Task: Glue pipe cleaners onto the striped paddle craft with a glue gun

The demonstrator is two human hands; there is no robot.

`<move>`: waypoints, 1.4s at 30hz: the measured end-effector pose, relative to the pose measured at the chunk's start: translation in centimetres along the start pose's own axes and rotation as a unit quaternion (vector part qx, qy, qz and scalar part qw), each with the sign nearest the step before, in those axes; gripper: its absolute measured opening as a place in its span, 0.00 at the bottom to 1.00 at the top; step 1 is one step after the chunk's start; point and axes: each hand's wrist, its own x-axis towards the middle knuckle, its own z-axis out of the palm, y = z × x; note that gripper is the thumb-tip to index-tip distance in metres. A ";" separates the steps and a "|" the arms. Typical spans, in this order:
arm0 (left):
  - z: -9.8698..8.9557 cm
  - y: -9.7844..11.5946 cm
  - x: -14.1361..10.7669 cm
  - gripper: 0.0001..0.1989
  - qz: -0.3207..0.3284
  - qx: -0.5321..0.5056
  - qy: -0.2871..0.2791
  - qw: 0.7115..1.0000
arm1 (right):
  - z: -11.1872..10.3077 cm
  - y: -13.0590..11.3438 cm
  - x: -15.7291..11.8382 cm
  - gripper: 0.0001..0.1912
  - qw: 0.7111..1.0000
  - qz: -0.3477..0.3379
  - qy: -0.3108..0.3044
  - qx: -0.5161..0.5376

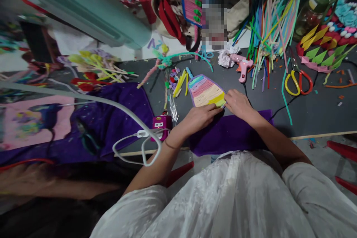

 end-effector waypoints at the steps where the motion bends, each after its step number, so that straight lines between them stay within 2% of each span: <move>1: 0.0 0.0 0.0 0.23 0.000 0.000 0.001 1.000 | -0.1 -0.1 0.0 0.07 1.000 0.001 -0.004 0.000; 5: 0.4 0.1 0.0 0.23 -0.005 -0.007 0.013 1.000 | -0.4 -0.3 0.0 0.07 1.000 0.008 -0.018 0.003; 10: 0.5 0.0 -0.1 0.24 -0.001 -0.001 0.000 1.000 | -0.2 -0.4 0.0 0.07 1.000 0.005 -0.008 0.008; 14: 0.4 -0.4 -0.1 0.25 0.010 -0.008 -0.002 1.000 | -0.3 0.6 -0.3 0.06 0.998 0.008 0.011 0.069; 18: 0.6 -0.8 -0.2 0.26 0.024 -0.037 0.008 0.999 | -1.2 2.6 -0.7 0.08 0.985 0.069 0.065 0.144; 23: 1.0 -1.2 -0.2 0.27 0.030 -0.081 0.014 0.996 | -2.3 5.2 -1.2 0.10 0.961 0.151 0.162 0.164; 28: 0.8 -0.9 -0.2 0.25 0.037 -0.074 0.031 0.996 | -3.1 6.2 -0.7 0.09 0.947 0.204 0.191 0.158; 31: 0.9 -0.9 -0.3 0.24 0.036 -0.062 0.036 0.997 | -3.0 5.4 -0.4 0.09 0.956 0.165 0.180 0.164; 35: 1.4 -1.2 -0.3 0.24 0.029 -0.032 0.035 0.998 | -1.3 2.8 -0.3 0.08 0.983 0.010 0.093 0.161; 37: 1.7 -1.3 -0.4 0.23 0.028 -0.023 0.045 0.998 | -0.2 1.6 -0.4 0.08 0.987 -0.056 0.047 0.143; 42: 2.9 -1.3 -0.9 0.18 0.021 -0.023 0.103 0.994 | 1.1 0.9 -0.7 0.12 0.987 -0.126 0.017 0.095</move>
